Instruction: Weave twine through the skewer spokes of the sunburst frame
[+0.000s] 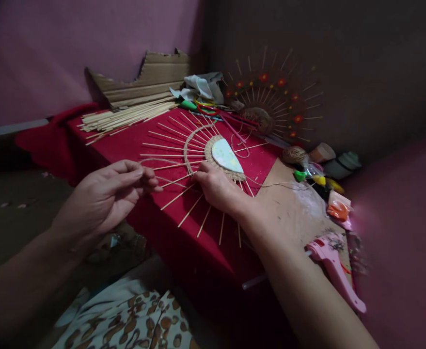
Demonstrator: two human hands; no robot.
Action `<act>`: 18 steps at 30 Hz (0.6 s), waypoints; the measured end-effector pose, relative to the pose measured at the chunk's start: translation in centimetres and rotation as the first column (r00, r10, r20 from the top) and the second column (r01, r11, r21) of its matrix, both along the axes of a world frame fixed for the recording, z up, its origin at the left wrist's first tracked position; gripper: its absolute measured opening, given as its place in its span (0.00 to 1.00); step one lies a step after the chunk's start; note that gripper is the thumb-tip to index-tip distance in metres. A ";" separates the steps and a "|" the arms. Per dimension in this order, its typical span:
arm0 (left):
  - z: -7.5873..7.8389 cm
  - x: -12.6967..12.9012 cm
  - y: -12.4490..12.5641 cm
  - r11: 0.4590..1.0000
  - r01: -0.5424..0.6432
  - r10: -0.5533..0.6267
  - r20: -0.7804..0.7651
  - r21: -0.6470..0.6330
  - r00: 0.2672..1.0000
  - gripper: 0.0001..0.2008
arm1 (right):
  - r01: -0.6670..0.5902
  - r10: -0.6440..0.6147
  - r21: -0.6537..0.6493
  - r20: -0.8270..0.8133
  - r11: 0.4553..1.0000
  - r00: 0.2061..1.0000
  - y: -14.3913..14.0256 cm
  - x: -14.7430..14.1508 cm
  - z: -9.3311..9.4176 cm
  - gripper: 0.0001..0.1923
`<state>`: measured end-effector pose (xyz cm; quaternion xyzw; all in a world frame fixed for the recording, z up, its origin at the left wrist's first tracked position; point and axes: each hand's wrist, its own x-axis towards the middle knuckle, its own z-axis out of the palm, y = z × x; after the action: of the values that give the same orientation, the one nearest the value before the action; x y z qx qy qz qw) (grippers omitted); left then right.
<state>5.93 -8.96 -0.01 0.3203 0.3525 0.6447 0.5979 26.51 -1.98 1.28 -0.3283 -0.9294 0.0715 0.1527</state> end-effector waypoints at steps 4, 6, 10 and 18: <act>-0.6 -0.2 -1.2 0.999 -0.038 0.038 -0.005 -0.019 0.999 0.05 | -0.001 -0.010 0.089 0.115 0.996 0.993 -0.2 -0.1 0.0 0.10; -1.0 -0.3 -1.7 0.998 -0.039 0.039 -0.008 -0.041 0.999 0.05 | 0.011 -0.037 0.158 0.168 0.987 0.985 -0.6 -0.2 -0.1 0.12; -1.5 -0.6 -3.6 1.000 -0.007 0.006 -0.042 -0.027 0.999 0.05 | 0.013 -0.056 0.196 0.215 0.980 0.975 -1.1 -0.4 -0.4 0.13; -2.8 -0.7 -5.1 1.000 -0.009 0.009 -0.105 0.002 0.994 0.03 | 0.033 -0.045 0.199 0.059 0.980 0.997 -0.6 0.2 -1.4 0.13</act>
<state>5.21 -14.10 -2.82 0.3525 0.3846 0.6298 0.5755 26.70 -2.60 -0.17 -0.3318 -0.9296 -0.0345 0.1565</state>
